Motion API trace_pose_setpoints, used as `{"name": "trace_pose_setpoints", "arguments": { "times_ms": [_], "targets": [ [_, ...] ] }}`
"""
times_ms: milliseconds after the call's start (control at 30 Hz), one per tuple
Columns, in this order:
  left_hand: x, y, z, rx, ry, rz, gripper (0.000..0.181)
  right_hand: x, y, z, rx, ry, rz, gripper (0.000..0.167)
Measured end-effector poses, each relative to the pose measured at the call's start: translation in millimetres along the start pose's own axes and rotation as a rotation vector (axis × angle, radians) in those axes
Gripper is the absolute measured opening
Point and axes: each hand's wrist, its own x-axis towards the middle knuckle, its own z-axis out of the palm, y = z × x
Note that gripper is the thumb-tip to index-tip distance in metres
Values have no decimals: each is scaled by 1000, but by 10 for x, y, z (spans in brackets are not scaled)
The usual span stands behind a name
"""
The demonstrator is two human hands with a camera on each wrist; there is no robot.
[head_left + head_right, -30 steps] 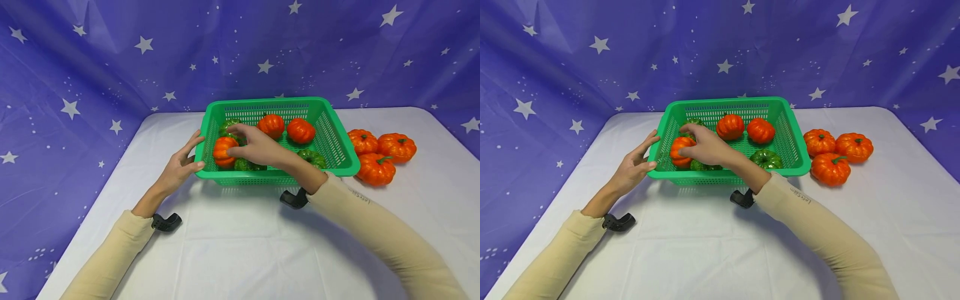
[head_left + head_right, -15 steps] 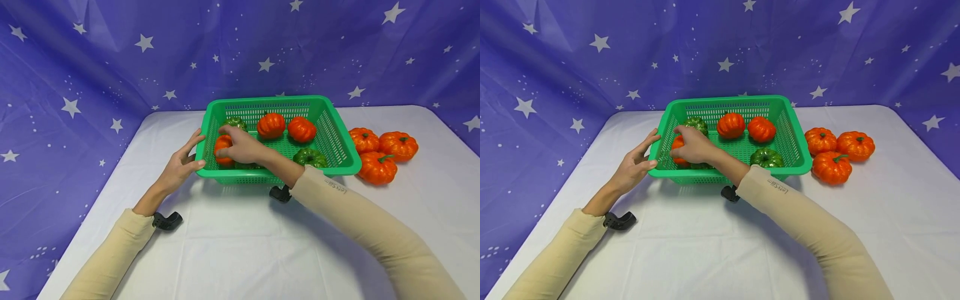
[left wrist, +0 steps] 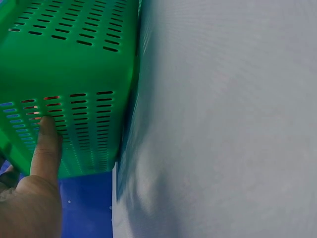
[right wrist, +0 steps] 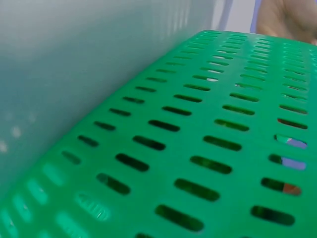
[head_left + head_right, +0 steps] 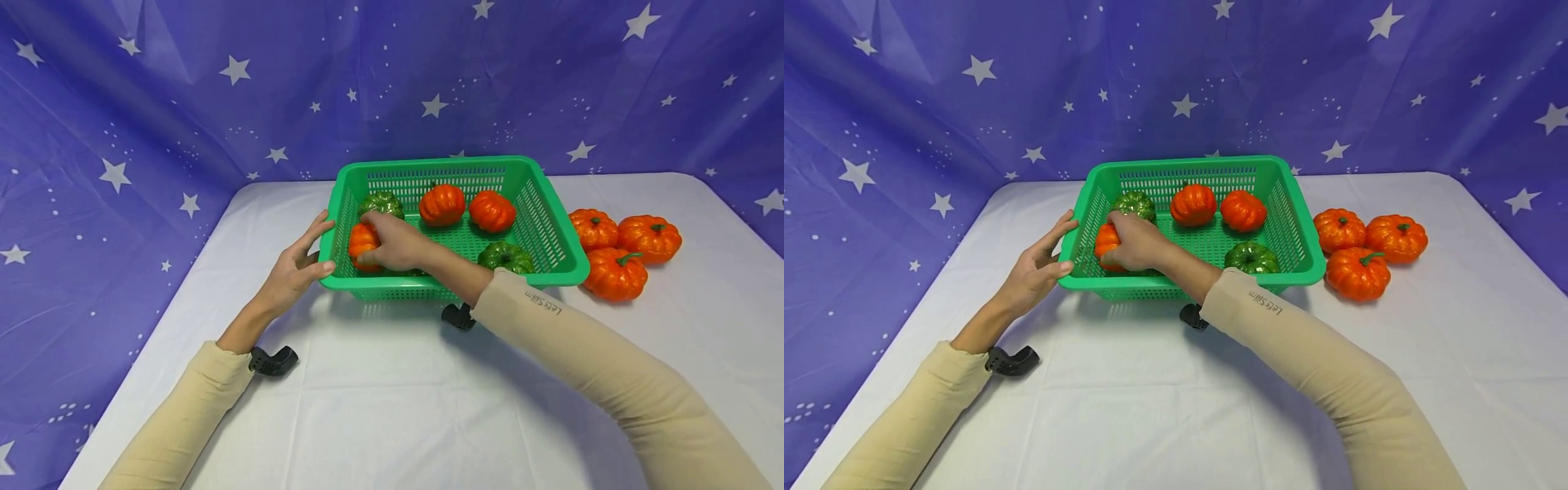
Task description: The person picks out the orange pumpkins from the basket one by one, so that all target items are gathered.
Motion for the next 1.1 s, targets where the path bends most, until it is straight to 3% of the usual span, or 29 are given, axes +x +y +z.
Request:
{"name": "trace_pose_setpoints", "arguments": {
  "times_ms": [167, 567, 933, 1100],
  "targets": [
    [0, -1, -2, 7, -1, 2, 72, 0, -6, 15, -83, 24, 10, 61],
    [-9, 8, -10, 25, 9, 10, 72, 2, -38, 19, -127, 21, 36, 65],
    [-9, 4, -3, 11, 7, 14, 72, -24, -36, 21, -90, 23, 71, 62],
    [-10, 15, 6, 1, 7, 4, 72, -29, -20, 16, -48, 65, 48, 60]
  ]
}}
